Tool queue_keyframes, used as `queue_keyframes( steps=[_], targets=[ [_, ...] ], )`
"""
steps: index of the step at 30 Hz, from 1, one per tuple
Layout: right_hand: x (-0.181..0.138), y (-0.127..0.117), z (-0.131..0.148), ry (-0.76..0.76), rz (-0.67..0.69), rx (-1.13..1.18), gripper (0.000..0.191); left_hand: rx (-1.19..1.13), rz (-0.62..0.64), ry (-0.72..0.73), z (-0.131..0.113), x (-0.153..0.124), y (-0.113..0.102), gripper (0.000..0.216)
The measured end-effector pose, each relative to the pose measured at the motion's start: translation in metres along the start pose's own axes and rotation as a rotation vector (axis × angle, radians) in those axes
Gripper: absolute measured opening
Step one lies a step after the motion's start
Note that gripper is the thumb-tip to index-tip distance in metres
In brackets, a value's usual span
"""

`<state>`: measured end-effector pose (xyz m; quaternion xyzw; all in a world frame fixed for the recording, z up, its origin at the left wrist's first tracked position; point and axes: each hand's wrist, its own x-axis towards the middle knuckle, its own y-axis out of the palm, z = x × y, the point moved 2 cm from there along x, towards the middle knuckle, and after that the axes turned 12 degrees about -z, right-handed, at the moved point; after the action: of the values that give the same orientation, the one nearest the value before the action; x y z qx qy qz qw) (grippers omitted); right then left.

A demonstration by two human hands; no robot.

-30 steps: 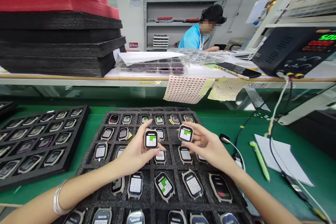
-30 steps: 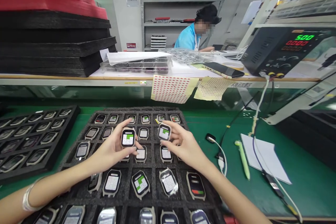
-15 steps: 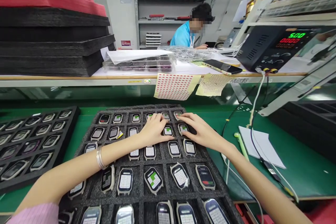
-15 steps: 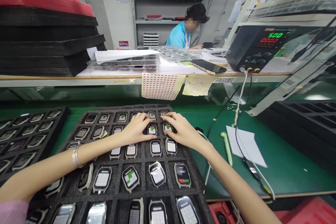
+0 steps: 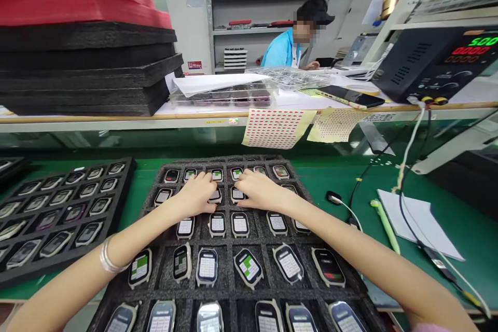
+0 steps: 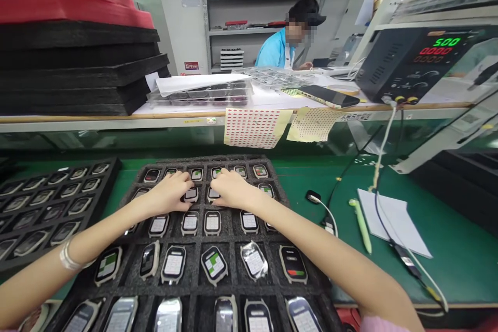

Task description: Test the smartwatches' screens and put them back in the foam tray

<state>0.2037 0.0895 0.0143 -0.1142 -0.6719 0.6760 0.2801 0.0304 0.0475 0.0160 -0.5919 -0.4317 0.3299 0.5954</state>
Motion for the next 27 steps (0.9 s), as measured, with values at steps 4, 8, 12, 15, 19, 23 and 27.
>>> queue_keyframes(
  steps=[4,8,12,15,19,23,27],
  targets=[
    [-0.002,0.007,0.000,0.067,-0.033,0.017,0.030,-0.060,-0.025,-0.010,0.004,0.007,0.006,0.028],
    [-0.011,0.001,0.000,0.111,-0.089,0.096,0.043,-0.192,-0.121,-0.001,0.009,0.004,0.006,0.026],
    [-0.017,-0.026,0.008,0.201,-0.282,0.458,0.042,-0.370,-0.261,-0.015,0.009,-0.008,-0.005,0.029],
    [-0.022,-0.043,0.021,0.290,-0.436,0.933,0.039,-0.744,-0.410,-0.052,0.001,-0.018,-0.017,0.035],
    [-0.031,-0.038,0.036,0.500,-0.472,1.321,0.041,-1.355,-0.485,-0.170,-0.014,-0.028,-0.021,0.036],
    [-0.039,-0.018,0.039,0.565,-0.431,1.276,0.043,-1.625,-0.358,-0.382,-0.023,-0.035,-0.008,0.038],
    [-0.042,-0.011,0.035,0.551,-0.492,1.030,0.039,-1.812,-0.169,-0.534,-0.025,-0.039,0.007,0.039]
  ],
)
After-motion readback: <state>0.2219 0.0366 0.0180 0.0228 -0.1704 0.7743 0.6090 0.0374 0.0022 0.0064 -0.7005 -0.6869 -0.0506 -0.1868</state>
